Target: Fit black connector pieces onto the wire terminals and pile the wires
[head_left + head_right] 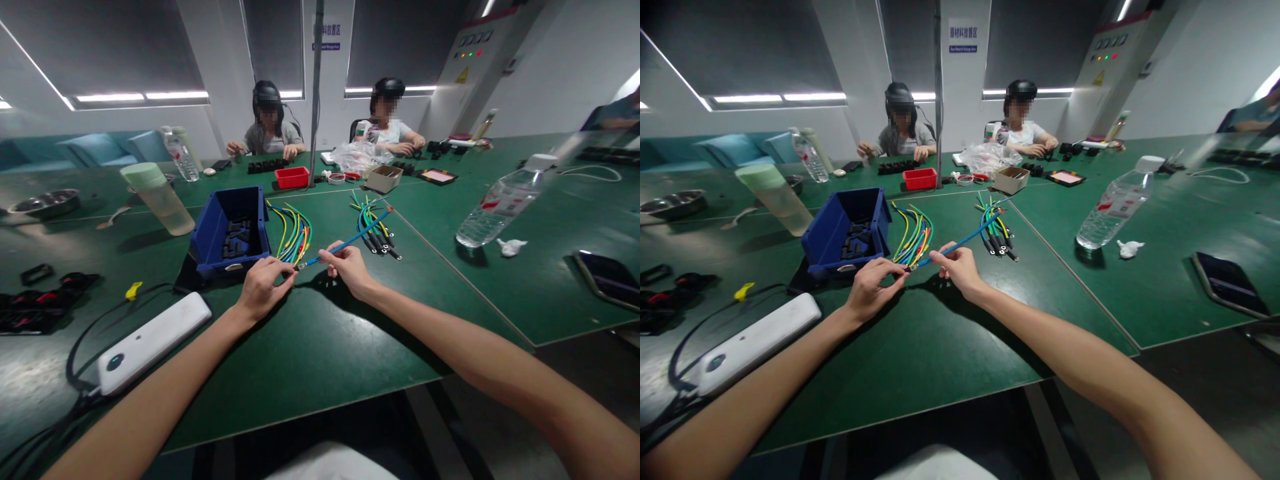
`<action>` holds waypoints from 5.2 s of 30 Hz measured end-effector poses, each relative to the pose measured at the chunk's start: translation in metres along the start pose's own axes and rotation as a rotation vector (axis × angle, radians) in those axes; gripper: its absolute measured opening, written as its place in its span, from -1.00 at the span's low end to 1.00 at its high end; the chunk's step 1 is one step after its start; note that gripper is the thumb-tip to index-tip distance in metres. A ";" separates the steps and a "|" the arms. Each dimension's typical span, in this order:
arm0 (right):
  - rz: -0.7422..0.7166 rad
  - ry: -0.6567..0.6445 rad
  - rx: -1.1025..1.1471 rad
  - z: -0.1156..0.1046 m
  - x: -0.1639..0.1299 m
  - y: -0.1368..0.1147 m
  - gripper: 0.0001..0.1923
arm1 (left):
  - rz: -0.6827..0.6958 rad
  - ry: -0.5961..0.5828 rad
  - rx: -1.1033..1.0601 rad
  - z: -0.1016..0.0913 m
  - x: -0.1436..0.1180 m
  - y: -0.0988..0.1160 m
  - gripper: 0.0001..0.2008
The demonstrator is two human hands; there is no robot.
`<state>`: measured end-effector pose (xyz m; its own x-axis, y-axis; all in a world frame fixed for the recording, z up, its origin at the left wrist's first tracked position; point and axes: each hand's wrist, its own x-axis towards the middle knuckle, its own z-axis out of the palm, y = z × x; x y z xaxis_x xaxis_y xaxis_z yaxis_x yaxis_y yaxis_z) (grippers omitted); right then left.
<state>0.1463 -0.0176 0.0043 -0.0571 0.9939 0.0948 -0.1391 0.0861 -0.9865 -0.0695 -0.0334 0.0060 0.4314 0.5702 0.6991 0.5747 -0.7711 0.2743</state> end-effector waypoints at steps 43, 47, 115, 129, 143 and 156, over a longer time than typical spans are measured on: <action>-0.005 -0.040 -0.029 0.002 0.000 0.001 -0.61 | 0.019 0.005 -0.068 -0.001 0.001 0.004 -0.94; -0.005 -0.062 -0.014 0.001 0.001 0.000 -0.62 | 0.027 0.031 -0.062 -0.001 0.002 0.006 -0.95; 0.006 -0.164 -0.005 0.005 -0.008 -0.007 -0.64 | -0.104 0.066 -0.302 -0.002 0.004 0.021 -0.95; -0.032 -0.182 -0.019 0.001 -0.002 -0.004 -0.70 | -0.623 -0.004 -0.587 0.004 0.004 0.024 -0.85; -0.077 -0.217 -0.090 -0.002 -0.002 -0.015 -0.63 | -1.089 0.018 -1.071 0.011 0.011 0.033 -0.73; -0.082 -0.213 -0.157 -0.004 -0.003 -0.020 -0.61 | -0.596 0.058 -0.501 0.004 0.002 0.045 -0.79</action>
<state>0.1530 -0.0218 0.0237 -0.2612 0.9474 0.1847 0.0023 0.1920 -0.9814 -0.0398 -0.0658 0.0169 0.1037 0.9234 0.3696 0.3100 -0.3831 0.8702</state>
